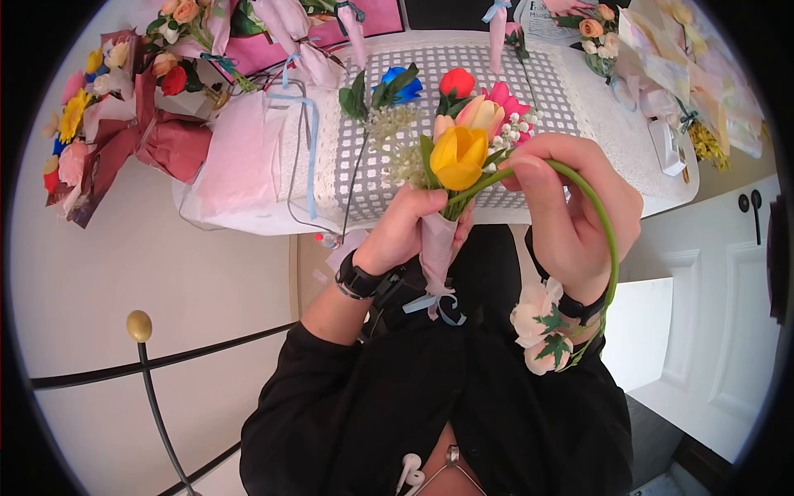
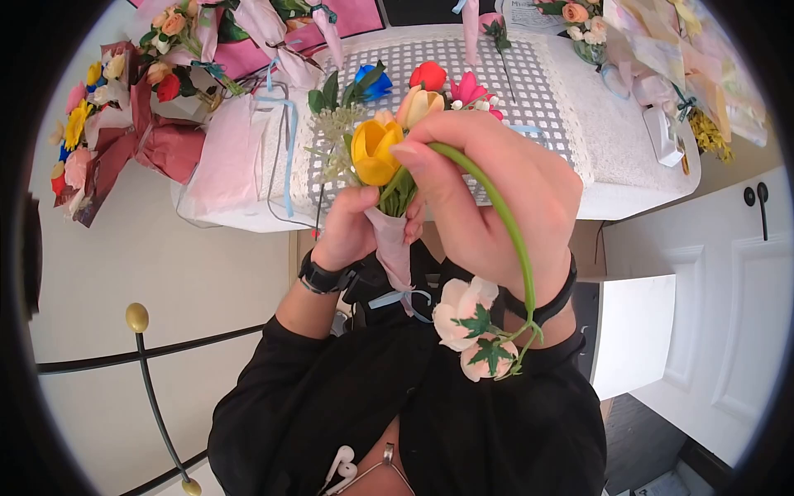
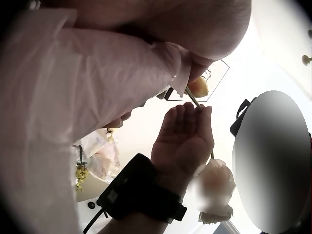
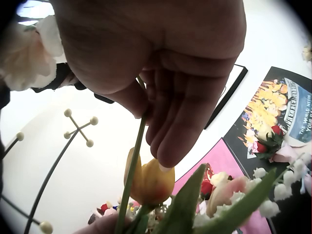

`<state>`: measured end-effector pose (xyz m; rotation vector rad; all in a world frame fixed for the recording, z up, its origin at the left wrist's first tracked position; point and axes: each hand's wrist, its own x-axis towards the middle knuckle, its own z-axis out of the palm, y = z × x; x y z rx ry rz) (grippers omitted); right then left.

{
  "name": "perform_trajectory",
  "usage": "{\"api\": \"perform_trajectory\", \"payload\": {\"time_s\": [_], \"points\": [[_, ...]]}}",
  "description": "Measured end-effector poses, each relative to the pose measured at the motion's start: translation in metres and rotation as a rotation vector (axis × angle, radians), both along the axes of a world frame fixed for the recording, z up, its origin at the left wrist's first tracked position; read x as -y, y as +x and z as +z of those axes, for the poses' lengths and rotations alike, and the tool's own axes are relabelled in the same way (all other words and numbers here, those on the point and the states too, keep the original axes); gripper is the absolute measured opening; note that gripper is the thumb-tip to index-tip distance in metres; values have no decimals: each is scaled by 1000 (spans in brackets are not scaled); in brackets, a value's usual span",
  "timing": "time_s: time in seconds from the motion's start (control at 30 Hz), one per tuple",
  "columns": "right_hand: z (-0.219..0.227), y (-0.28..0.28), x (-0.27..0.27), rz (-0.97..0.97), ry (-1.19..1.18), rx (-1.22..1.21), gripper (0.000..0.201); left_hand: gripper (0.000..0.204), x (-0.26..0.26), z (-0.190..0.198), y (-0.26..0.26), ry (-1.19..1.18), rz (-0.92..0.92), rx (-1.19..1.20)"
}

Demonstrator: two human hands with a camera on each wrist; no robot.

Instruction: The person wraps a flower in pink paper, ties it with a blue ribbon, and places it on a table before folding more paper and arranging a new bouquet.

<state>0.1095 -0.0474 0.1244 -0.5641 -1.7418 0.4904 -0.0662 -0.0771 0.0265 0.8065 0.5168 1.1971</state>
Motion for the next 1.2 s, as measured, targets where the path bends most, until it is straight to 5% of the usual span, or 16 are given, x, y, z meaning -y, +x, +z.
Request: {"api": "perform_trajectory", "payload": {"time_s": [0.7, 1.2], "points": [[6, 0, 10, -33, 401, 140, 13, 45, 6, 3, -6, -9, 28, -125], [9, 0, 12, -40, 366, 162, 13, 43, 7, 6, -4, 19, 4, -115]]}}
